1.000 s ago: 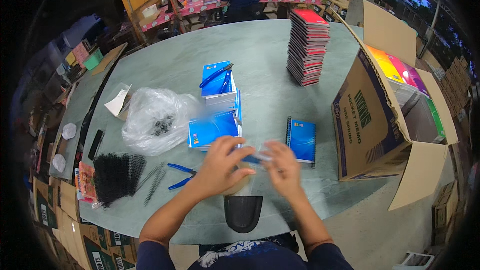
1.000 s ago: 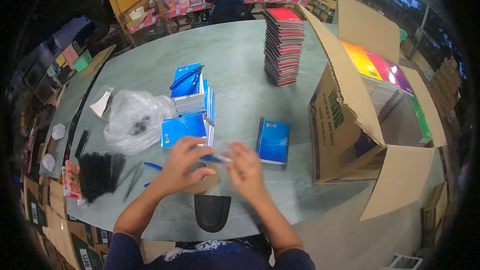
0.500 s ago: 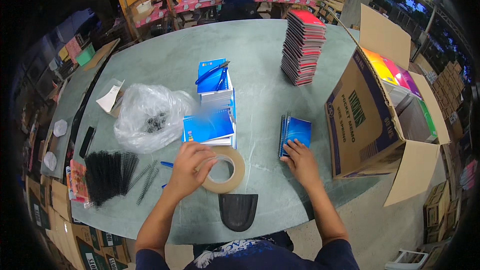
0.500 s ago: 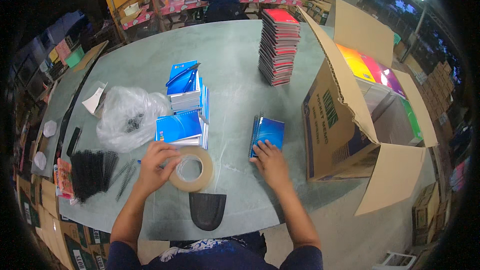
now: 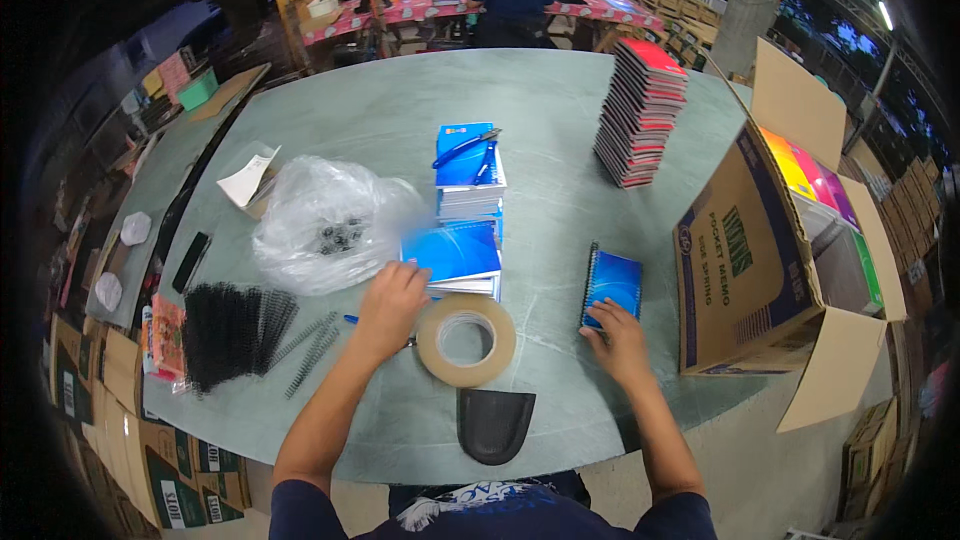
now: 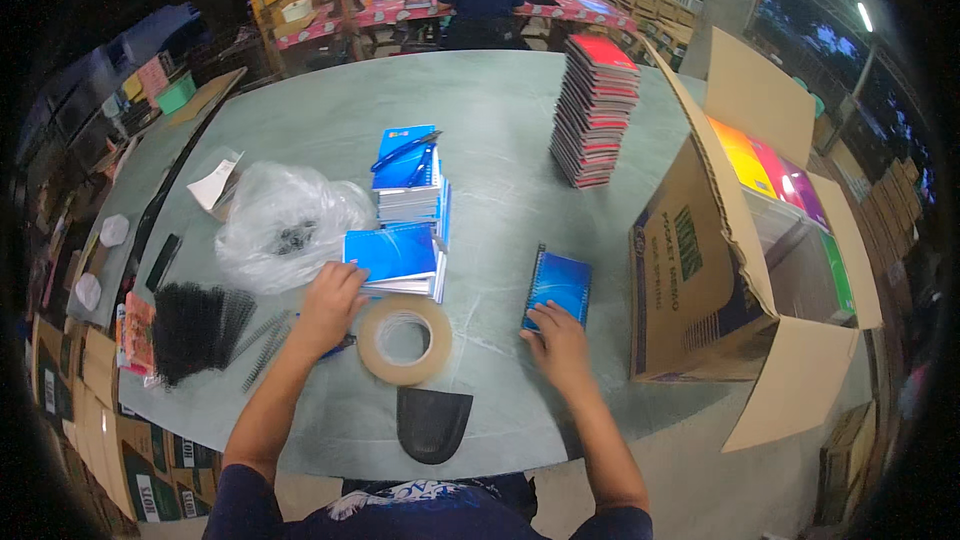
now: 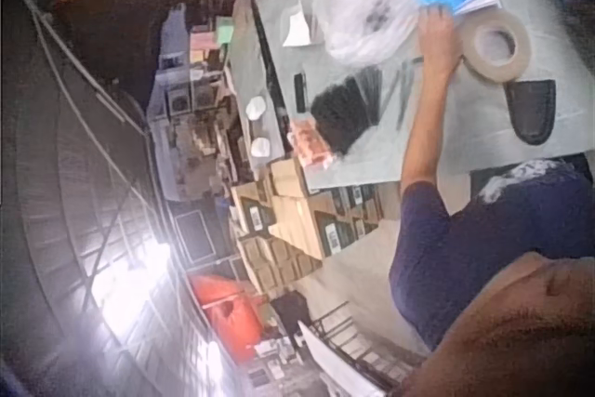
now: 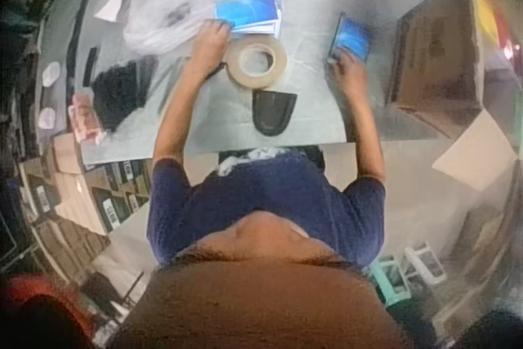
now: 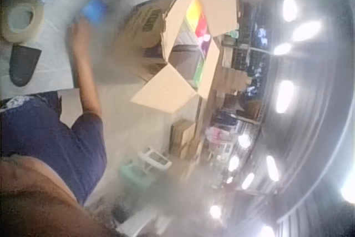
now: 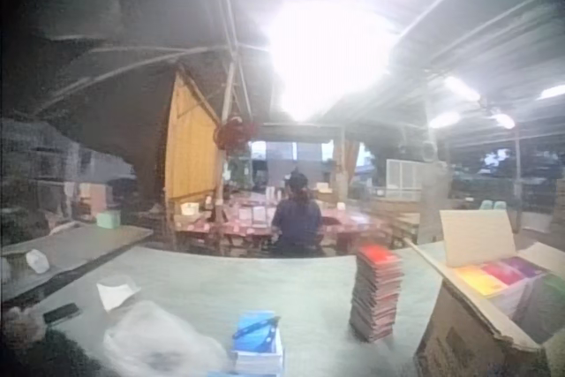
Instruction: The person takes colorful spiral-bound notebooks from a box and places them onto a table, then organizes stacks of notebooks and prepares packaging materials using tape and plastic.
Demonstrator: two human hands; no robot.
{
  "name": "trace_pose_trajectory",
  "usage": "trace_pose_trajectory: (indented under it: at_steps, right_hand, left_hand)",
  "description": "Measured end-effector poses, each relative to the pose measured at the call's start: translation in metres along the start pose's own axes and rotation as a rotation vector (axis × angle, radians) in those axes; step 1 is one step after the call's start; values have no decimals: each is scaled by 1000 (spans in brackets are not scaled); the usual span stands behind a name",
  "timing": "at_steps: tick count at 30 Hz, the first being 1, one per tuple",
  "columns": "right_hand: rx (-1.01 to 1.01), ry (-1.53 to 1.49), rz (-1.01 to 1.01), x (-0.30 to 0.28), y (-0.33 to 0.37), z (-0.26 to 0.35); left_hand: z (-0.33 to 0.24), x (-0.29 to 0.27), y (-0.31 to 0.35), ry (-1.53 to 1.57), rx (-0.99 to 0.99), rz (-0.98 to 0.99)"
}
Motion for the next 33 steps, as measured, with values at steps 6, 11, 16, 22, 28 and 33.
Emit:
trace_pose_trajectory:
  at_steps: [6,11,16,22,28,33]
  right_hand:
    - [28,-188,-80,1,-18,29]
    - [373,-1218,-136,55,-45,73]
    - [328,-1122,179,61,-62,97]
    - [-123,-201,363,16,-104,150]
    - [-314,145,558,76,-89,168]
    - [-310,147,454,77,-95,174]
  left_hand:
    - [-8,-9,4,6,-24,15]
    - [-9,-14,35,820,-526,-124]
    - [-33,4,64,1090,-661,-38]
    - [71,-64,178,-57,-662,24]
    - [90,-78,251,-190,-884,112]
    - [82,-98,222,-233,-767,-78]
Point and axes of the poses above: each hand's wrist, its own y-axis away from the middle knuckle, its own x-axis out of the palm, z = x × y, the point moved 7 cm from there along -y, towards the middle knuckle, and after that the axes turned 5 degrees about -y, right-handed, at the moved point
